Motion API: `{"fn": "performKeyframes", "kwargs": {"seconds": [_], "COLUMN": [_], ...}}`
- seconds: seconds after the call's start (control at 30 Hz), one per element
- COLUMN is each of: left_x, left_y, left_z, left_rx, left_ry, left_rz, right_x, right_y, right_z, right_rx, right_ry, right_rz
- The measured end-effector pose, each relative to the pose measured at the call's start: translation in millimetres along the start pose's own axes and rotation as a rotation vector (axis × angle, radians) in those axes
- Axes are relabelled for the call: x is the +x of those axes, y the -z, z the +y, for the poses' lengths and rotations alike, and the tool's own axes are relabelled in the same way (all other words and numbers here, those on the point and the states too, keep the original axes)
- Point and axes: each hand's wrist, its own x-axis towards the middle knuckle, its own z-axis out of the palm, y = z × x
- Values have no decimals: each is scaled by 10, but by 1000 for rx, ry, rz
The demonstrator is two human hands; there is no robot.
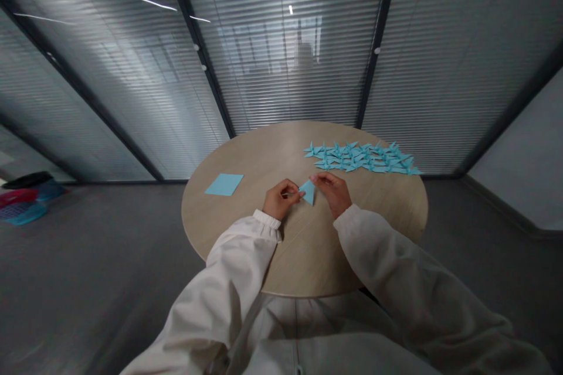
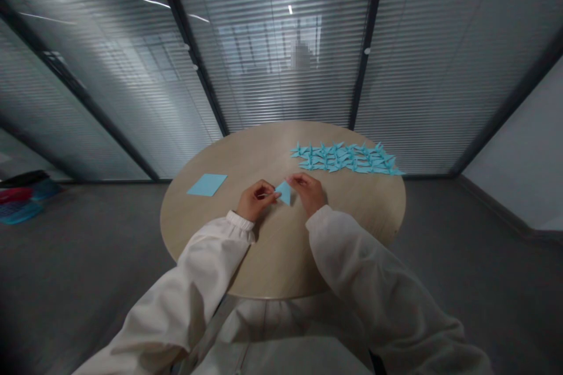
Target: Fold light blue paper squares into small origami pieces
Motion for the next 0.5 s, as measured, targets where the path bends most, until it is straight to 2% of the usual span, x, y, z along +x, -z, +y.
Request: {"fn": "performKeyframes", "kwargs": {"seconds": [0.23, 0.5], "left_x": [32, 42], "left_y": [13, 17], "left_z": [-22, -14], "left_rx": [-72, -111], "left_ry": [-20, -19], "left_rz": [105, 131], "right_x": [-9, -6], "right_y": [-10, -13], "right_z": [-16, -23], "right_rx": [84, 125], "right_ry": [-23, -30], "right_rz": [-5, -2]}}
